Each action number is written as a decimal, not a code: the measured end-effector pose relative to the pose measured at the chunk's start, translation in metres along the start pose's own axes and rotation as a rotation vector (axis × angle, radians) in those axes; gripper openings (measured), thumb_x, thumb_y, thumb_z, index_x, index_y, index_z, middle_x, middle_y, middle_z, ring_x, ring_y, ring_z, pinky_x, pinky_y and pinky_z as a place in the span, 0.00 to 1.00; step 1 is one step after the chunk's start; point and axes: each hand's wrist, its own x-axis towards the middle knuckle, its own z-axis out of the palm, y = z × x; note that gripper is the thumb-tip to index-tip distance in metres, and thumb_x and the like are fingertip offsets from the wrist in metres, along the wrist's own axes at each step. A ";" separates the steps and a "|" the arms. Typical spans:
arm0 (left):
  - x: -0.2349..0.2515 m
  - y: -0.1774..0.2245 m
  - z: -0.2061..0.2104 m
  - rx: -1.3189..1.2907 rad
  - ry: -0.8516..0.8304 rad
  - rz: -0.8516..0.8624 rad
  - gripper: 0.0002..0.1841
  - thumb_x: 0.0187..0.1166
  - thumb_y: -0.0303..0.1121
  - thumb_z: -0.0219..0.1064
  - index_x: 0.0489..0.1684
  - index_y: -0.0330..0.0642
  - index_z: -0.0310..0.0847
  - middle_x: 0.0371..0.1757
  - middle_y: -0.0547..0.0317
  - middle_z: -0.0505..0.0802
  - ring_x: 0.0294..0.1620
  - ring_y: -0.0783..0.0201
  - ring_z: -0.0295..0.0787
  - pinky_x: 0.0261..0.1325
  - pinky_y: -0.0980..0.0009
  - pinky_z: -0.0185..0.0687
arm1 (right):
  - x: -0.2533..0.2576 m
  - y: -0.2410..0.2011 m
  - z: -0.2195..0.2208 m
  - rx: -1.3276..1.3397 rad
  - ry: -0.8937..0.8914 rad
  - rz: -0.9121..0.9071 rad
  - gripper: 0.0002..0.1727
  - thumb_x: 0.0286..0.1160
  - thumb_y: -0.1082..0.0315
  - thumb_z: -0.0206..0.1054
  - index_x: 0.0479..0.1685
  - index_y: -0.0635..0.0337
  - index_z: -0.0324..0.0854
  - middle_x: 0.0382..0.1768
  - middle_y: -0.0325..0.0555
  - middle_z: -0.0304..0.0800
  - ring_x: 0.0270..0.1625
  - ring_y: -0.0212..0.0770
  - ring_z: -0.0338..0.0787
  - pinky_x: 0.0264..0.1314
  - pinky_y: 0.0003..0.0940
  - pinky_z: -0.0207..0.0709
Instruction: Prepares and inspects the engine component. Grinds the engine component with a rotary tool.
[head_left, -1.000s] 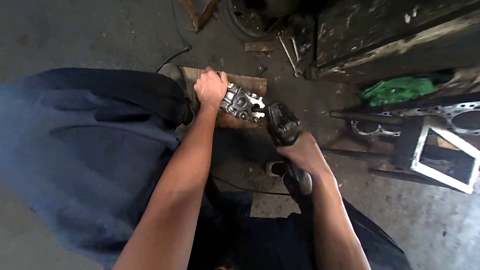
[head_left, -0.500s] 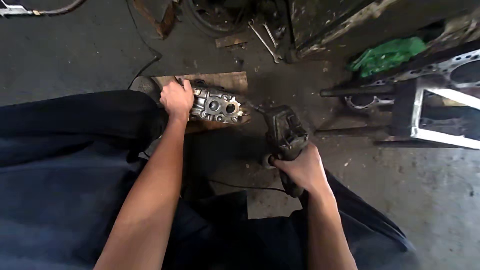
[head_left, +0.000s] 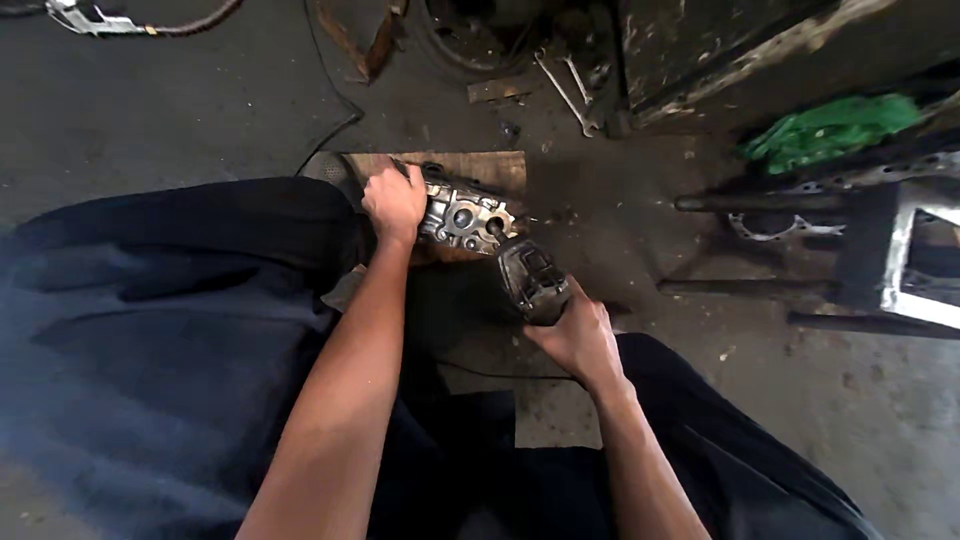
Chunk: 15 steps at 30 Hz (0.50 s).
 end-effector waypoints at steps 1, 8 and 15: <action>0.000 -0.002 0.001 -0.003 -0.002 0.006 0.28 0.87 0.52 0.47 0.61 0.39 0.84 0.56 0.38 0.93 0.60 0.38 0.91 0.57 0.34 0.82 | 0.002 -0.004 0.002 -0.033 -0.003 0.005 0.50 0.47 0.49 0.86 0.78 0.57 0.73 0.49 0.58 0.94 0.53 0.62 0.93 0.54 0.66 0.82; -0.005 -0.011 0.002 -0.038 0.004 0.036 0.25 0.86 0.48 0.50 0.61 0.38 0.84 0.58 0.39 0.92 0.59 0.38 0.91 0.56 0.34 0.82 | 0.012 -0.014 0.015 -0.160 -0.045 0.026 0.49 0.51 0.50 0.84 0.80 0.56 0.71 0.52 0.60 0.93 0.54 0.65 0.93 0.53 0.65 0.82; -0.010 -0.018 0.004 -0.054 0.012 0.059 0.25 0.87 0.47 0.49 0.63 0.36 0.83 0.60 0.36 0.92 0.62 0.36 0.90 0.58 0.32 0.80 | 0.019 -0.018 0.017 -0.214 -0.116 0.038 0.47 0.56 0.53 0.82 0.83 0.53 0.69 0.59 0.59 0.91 0.58 0.64 0.92 0.56 0.66 0.81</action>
